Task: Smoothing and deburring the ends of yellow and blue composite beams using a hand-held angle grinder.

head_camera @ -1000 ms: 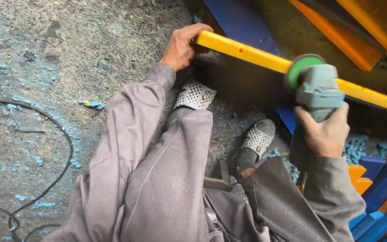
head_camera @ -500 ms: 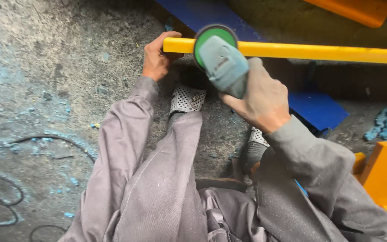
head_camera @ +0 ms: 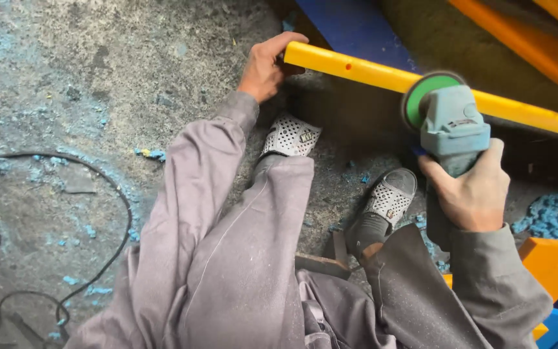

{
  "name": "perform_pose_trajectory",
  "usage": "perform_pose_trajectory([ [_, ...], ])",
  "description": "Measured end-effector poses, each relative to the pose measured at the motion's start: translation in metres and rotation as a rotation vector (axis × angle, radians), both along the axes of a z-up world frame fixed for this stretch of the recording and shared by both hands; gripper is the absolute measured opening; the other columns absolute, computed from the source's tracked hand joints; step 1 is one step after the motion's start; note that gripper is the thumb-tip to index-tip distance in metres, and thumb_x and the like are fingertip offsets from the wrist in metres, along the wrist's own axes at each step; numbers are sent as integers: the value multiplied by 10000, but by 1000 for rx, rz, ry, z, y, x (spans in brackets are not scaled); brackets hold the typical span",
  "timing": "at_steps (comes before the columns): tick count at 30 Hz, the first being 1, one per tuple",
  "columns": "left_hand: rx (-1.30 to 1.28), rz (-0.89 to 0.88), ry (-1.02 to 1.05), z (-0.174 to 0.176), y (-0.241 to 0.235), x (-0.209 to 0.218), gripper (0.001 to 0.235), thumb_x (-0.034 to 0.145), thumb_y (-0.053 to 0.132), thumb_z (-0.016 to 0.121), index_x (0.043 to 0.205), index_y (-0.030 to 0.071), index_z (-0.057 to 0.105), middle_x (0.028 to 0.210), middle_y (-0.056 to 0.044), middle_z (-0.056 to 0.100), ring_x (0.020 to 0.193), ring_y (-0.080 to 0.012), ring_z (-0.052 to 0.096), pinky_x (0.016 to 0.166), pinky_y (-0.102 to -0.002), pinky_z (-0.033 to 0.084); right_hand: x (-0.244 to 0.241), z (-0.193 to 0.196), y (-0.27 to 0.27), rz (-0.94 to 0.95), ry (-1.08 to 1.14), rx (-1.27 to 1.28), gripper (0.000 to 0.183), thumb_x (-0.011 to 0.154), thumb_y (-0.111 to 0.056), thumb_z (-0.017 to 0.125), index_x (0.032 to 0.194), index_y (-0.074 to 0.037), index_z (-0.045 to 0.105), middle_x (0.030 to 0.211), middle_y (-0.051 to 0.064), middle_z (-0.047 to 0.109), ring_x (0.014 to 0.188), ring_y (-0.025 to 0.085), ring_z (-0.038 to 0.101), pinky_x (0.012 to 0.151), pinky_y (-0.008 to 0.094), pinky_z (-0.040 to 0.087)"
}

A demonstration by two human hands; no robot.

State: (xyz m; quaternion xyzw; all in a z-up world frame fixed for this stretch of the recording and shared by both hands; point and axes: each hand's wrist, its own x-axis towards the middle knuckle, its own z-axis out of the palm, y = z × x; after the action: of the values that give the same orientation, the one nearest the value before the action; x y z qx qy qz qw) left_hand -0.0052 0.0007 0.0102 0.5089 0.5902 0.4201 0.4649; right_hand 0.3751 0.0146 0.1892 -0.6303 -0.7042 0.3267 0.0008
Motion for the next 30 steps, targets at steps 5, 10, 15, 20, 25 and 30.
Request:
perform_pose_trajectory([
  [5,-70,28,3,2,0,5,515,808,-201,695,1245,70,673,1121,-70,757,1043,-177,733,922,-303,604,-35,-10,10,69,-36,-22,713,871,-432,889,1191,27,446,994,287,691,937,468,705,783,517,560],
  [10,-86,-21,0,7,0,3,575,764,-213,600,1254,80,667,1150,-79,756,1075,-185,743,963,-307,637,-115,-9,29,261,-27,-41,778,805,-485,877,1184,30,434,914,281,678,820,479,687,700,534,547],
  [15,-75,16,78,-4,-1,2,485,871,-161,599,1272,100,681,1214,-80,777,1155,-218,750,996,-343,600,-122,-12,37,358,-17,-78,778,804,-502,868,1181,26,439,917,267,678,821,470,691,711,533,552],
  [20,-12,4,143,-2,-3,1,548,774,-134,684,1272,93,669,1210,-105,754,1142,-242,730,988,-346,576,-27,-20,23,150,-13,-44,791,840,-457,886,1309,23,466,1076,287,691,982,458,707,825,503,563],
  [25,-28,-32,165,3,2,1,500,804,18,877,1254,106,679,1160,-101,758,1043,-229,727,892,-353,569,87,-30,-2,-129,-106,23,708,892,-436,913,1261,33,532,1201,286,703,1100,417,707,925,489,541],
  [30,-22,-51,174,5,1,0,488,834,38,866,1277,109,674,1161,-83,766,1054,-213,750,922,-333,591,141,-41,-38,-325,24,207,531,991,-259,876,1240,62,534,1244,211,687,1119,325,680,1056,446,537],
])
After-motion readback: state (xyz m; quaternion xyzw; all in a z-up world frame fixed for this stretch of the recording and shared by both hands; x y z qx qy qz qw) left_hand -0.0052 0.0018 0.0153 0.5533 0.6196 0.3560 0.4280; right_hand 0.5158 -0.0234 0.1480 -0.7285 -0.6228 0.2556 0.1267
